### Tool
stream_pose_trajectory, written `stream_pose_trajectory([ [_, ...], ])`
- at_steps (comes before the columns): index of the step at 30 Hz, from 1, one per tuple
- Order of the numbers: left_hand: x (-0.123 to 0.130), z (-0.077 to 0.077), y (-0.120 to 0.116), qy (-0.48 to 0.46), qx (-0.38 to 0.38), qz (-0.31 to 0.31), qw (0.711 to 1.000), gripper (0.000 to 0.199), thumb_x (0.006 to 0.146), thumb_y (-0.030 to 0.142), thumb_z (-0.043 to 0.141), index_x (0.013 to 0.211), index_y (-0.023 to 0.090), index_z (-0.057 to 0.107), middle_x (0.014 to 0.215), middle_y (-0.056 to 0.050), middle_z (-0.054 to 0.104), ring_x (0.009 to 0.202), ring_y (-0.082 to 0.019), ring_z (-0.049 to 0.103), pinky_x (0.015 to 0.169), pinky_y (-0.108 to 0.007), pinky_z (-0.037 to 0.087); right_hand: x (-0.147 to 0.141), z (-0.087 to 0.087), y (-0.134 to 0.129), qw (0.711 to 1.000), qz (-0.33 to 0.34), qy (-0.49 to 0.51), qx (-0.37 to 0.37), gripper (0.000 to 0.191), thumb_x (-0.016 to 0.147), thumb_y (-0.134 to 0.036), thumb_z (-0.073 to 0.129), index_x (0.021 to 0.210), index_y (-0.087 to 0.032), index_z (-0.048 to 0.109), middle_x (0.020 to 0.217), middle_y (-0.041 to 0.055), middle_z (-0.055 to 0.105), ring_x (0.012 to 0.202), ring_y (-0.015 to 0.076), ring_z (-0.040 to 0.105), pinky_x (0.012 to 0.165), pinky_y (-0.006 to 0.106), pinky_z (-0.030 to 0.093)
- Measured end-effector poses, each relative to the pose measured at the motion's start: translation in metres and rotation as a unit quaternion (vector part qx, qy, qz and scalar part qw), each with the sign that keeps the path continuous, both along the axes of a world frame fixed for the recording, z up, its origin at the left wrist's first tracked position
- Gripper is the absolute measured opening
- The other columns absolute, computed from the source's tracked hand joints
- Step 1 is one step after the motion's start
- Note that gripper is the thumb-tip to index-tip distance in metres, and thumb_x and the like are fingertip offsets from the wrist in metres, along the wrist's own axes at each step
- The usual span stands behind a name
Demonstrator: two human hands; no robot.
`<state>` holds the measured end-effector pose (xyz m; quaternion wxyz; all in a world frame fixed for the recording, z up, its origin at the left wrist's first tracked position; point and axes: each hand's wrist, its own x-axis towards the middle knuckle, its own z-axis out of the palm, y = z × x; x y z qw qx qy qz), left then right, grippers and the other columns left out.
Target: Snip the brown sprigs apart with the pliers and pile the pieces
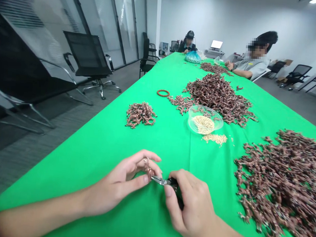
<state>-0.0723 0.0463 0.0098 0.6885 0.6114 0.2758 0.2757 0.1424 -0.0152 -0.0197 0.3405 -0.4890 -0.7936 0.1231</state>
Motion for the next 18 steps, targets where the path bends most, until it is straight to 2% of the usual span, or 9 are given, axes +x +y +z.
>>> stream_pose_trajectory([
  [3, 0.0012, 0.0015, -0.0019, 0.013, 0.009, -0.004, 1.0, 0.025, 0.099, 0.026, 0.052, 0.123, 0.02, 0.048, 0.114, -0.006, 0.066, 0.106, -0.018, 0.056, 0.098, -0.038, 0.039, 0.0, -0.0029, -0.0008, 0.999, 0.0, -0.024, 0.027, 0.009, 0.096, -0.024, 0.047, 0.1, -0.018, 0.052, 0.074, -0.0003, 0.054, 0.061, 0.0121, 0.05, 0.057, 0.025, 0.038],
  [8, 0.0004, 0.003, -0.0018, 0.021, -0.033, -0.028, 0.999, 0.033, 0.1, 0.032, 0.048, 0.13, 0.02, 0.042, 0.121, -0.01, 0.064, 0.098, -0.02, 0.058, 0.08, -0.036, 0.045, -0.0017, -0.0031, -0.0003, 0.997, -0.001, -0.049, 0.059, 0.011, 0.095, -0.024, 0.049, 0.102, -0.017, 0.052, 0.074, 0.0002, 0.054, 0.061, 0.0124, 0.05, 0.056, 0.025, 0.038],
  [13, -0.0042, 0.0039, -0.0007, 0.009, -0.029, -0.048, 0.998, 0.043, 0.098, 0.027, 0.052, 0.139, 0.021, 0.04, 0.127, -0.009, 0.063, 0.117, -0.023, 0.056, 0.101, -0.042, 0.038, -0.0004, -0.004, -0.0005, 0.997, -0.016, -0.051, 0.051, 0.011, 0.096, -0.025, 0.048, 0.102, -0.017, 0.053, 0.074, 0.0, 0.055, 0.062, 0.0122, 0.051, 0.058, 0.025, 0.039],
  [18, -0.0038, 0.0022, -0.0022, 0.03, -0.02, -0.035, 0.999, 0.051, 0.096, 0.034, 0.059, 0.14, 0.021, 0.039, 0.127, -0.008, 0.063, 0.118, -0.022, 0.057, 0.104, -0.04, 0.039, 0.0013, -0.0044, -0.0011, 0.998, -0.015, -0.048, 0.042, 0.011, 0.095, -0.026, 0.05, 0.101, -0.017, 0.053, 0.074, -0.0003, 0.055, 0.061, 0.0122, 0.052, 0.057, 0.025, 0.039],
])
